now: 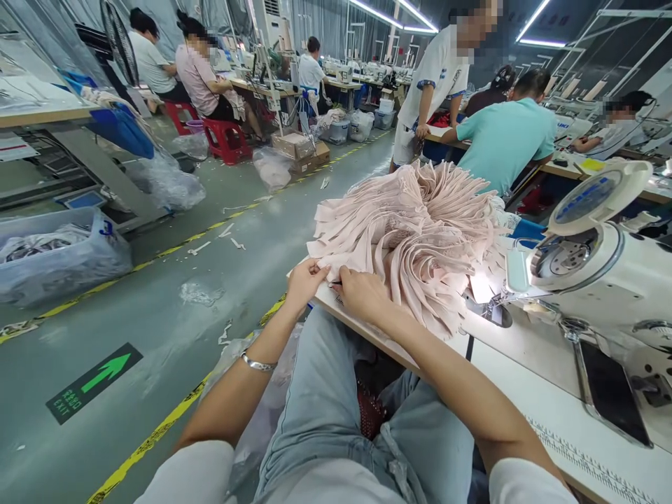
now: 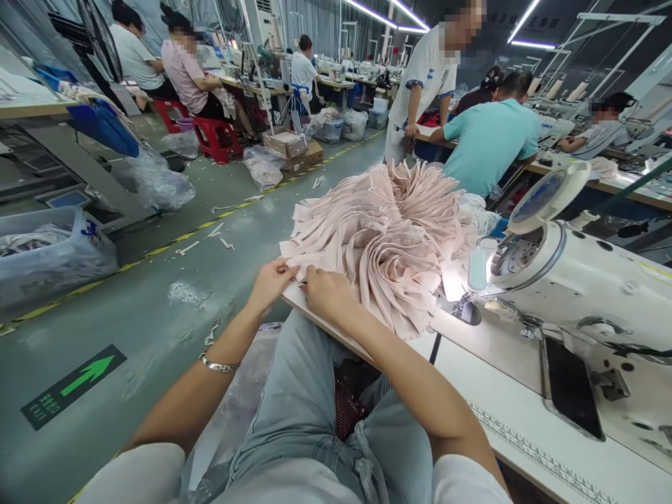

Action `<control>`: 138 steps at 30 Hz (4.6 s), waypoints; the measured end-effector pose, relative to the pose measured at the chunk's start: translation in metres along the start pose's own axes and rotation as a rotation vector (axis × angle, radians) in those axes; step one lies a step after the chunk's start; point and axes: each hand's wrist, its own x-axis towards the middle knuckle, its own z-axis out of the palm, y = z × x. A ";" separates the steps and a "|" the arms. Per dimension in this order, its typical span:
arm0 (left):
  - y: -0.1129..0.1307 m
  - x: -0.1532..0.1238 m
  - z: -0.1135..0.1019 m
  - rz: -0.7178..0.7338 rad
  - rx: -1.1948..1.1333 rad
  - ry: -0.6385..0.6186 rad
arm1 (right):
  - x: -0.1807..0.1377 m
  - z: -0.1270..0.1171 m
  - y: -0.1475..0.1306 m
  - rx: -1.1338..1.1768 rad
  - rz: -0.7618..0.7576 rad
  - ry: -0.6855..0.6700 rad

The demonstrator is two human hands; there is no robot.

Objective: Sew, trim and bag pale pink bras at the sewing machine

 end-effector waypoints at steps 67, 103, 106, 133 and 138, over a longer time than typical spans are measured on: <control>-0.020 -0.061 0.003 0.919 0.680 -0.103 | -0.062 0.002 0.036 0.108 -0.081 -0.092; 0.007 -0.091 0.038 1.177 0.567 -0.232 | -0.144 -0.018 0.089 0.016 0.116 -0.168; 0.008 -0.091 0.041 1.178 0.542 -0.208 | -0.139 -0.011 0.081 0.003 0.071 -0.186; 0.027 -0.095 0.085 1.244 0.549 -0.348 | -0.182 -0.003 0.108 0.035 0.281 -0.082; 0.028 -0.094 0.079 1.243 0.532 -0.342 | -0.174 -0.004 0.100 0.031 0.206 -0.097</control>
